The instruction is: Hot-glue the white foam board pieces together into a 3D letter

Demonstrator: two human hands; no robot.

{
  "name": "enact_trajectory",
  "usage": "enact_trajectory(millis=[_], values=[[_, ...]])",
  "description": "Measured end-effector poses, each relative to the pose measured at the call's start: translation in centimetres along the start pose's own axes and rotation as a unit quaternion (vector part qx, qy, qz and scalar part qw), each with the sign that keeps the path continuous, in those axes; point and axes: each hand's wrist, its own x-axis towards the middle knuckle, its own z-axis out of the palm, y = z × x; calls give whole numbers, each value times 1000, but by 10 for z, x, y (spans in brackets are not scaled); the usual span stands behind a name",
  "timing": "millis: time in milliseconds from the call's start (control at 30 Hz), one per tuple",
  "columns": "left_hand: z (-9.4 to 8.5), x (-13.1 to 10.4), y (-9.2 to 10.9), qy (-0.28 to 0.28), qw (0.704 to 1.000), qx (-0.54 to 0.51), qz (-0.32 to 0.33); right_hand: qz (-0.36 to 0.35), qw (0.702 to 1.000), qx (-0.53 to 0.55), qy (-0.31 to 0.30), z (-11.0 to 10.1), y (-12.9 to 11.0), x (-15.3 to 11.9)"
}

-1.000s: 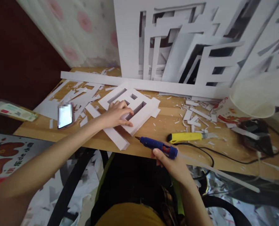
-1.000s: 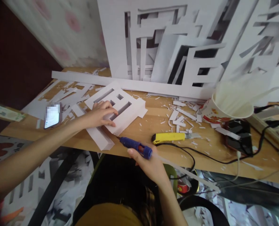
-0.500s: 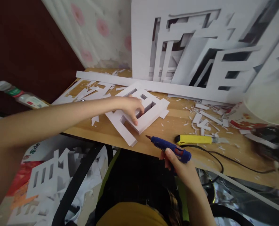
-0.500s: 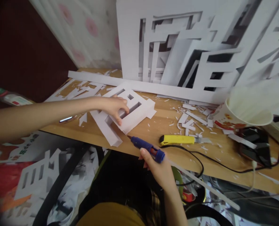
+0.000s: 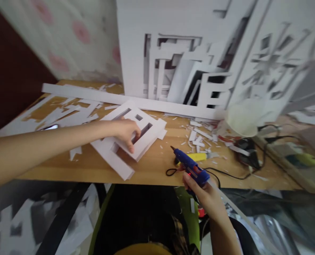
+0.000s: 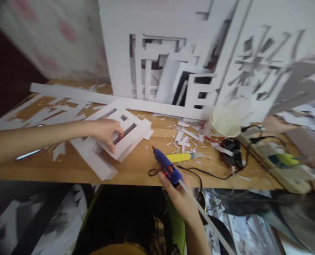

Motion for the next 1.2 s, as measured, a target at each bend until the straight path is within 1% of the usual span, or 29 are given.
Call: enact_trajectory(millis=[67, 133, 167, 233, 267, 333, 400, 500, 567, 667, 733, 767, 800, 867, 900, 967, 1000, 1033, 1067, 1100, 1133, 1167, 1200], values=[[1, 2, -1, 3, 1000, 7, 8, 17, 994, -36, 99, -34, 10, 3], [1, 3, 0, 4, 1000, 10, 14, 36, 975, -84, 204, -69, 20, 9], [1, 3, 1, 4, 1000, 11, 14, 40, 964, -113, 239, -84, 25, 14], [0, 2, 3, 0, 1000, 14, 11, 45, 944, -170, 281, -105, 34, 27], [-1, 2, 4, -4, 1000, 14, 10, 46, 937, -201, 282, -110, 38, 35], [-1, 1, 4, -10, 1000, 8, 12, 16, 920, -261, 291, -111, 45, 51], [-1, 1, 3, -12, 1000, 0, 14, -4, 913, -285, 292, -106, 49, 64], [1, 2, 0, -5, 1000, -5, 13, -2, 902, -302, 308, -98, 55, 69], [2, 3, -1, -3, 1000, -2, 17, 6, 885, -320, 337, -96, 58, 60], [0, 3, 0, -14, 1000, 6, 23, 22, 837, -368, 405, -93, 65, 35], [-1, 3, 1, -19, 1000, 9, 22, 19, 810, -394, 434, -91, 70, 17], [-1, 3, 1, -20, 1000, 9, 22, 12, 807, -401, 433, -90, 71, 9], [-2, 3, 2, -21, 1000, 9, 21, 0, 809, -407, 424, -90, 71, 4], [-2, 3, 1, -24, 1000, 8, 16, -33, 824, -408, 392, -92, 64, 0], [-1, 2, 1, -23, 1000, 6, 13, -54, 831, -404, 379, -93, 56, 2], [0, 1, 0, -12, 1000, 3, 16, -98, 834, -402, 364, -95, 33, 16], [0, 0, 0, -5, 1000, 2, 23, -117, 827, -419, 356, -95, 18, 27], [0, 0, 0, 1, 1000, 1, 31, -126, 818, -450, 334, -94, 2, 40], [0, -1, 0, 7, 999, 1, 37, -119, 810, -498, 287, -91, -14, 56], [0, -1, 0, 9, 999, 1, 40, -92, 795, -560, 216, -87, -29, 72], [-1, -2, 1, 9, 999, 3, 38, -51, 767, -624, 139, -83, -42, 89], [-1, -2, 1, 9, 999, 4, 36, -37, 757, -645, 101, -78, -52, 105], [-2, -2, 2, 11, 999, 7, 36, -29, 749, -657, 77, -73, -59, 120]])
